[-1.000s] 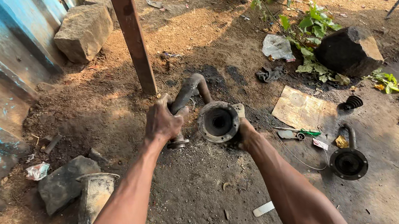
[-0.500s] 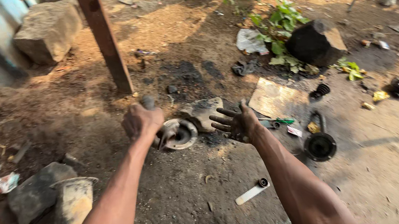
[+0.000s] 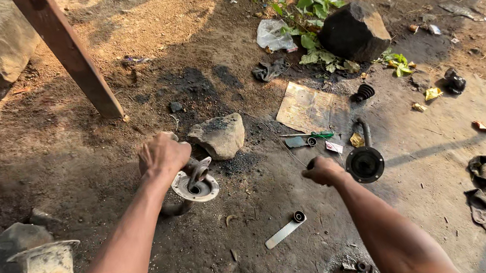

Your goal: The person uses a wire brush to scrub the inside of a metal part, likely a motorcycle part, placed on a stone. They repeatedly scrub and rotate the part to clean different sections.

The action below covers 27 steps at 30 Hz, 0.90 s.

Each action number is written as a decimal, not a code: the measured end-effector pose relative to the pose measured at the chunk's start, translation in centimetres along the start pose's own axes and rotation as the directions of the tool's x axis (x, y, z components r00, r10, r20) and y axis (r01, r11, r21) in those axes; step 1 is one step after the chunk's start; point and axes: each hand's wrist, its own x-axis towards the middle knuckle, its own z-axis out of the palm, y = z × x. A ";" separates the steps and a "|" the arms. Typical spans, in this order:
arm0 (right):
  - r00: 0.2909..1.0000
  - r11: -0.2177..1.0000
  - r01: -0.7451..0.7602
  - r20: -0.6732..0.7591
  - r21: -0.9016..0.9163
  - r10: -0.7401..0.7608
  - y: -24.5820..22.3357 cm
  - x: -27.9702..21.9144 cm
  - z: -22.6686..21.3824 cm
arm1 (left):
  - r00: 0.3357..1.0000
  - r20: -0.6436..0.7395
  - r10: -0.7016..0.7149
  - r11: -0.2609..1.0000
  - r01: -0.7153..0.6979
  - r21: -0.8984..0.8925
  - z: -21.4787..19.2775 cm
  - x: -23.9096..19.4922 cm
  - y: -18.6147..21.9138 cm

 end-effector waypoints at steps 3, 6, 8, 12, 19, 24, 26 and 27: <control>0.999 0.996 0.018 -0.044 -0.084 -0.022 0.7 1.6 -0.2 | 0.998 -0.058 0.033 0.999 -0.035 -0.023 2.4 3.6 -1.1; 0.996 0.990 0.007 -0.087 -0.142 -0.019 -0.3 1.8 -0.9 | 0.997 -0.069 0.022 0.999 -0.024 -0.027 3.7 7.2 -2.2; 0.994 0.983 -0.024 -0.110 -0.181 0.005 -1.7 1.6 -0.7 | 0.999 -0.050 -0.008 1.000 0.009 0.028 3.9 8.8 -3.2; 0.989 0.970 -0.070 -0.141 -0.232 0.038 -2.7 2.5 1.7 | 0.997 0.010 0.076 0.975 -0.076 0.209 1.3 7.1 -2.0; 0.980 0.917 0.199 0.061 -0.346 -0.189 -2.2 0.2 3.1 | 0.987 -0.009 -0.159 0.984 0.159 0.075 -5.7 -0.5 0.7; 0.957 0.903 0.243 0.236 -0.353 -0.166 1.4 -6.6 2.8 | 0.995 -0.076 -0.065 0.997 0.069 0.047 -5.0 1.3 -3.2; 0.989 0.907 0.146 0.082 -0.396 -0.123 1.6 -6.7 1.5 | 0.995 -0.060 -0.074 0.997 0.074 -0.004 -4.8 2.3 -4.3; 0.991 0.910 0.121 0.003 -0.396 -0.131 1.0 -6.0 0.8 | 0.996 -0.078 -0.048 0.998 0.050 0.026 -4.6 2.4 -4.6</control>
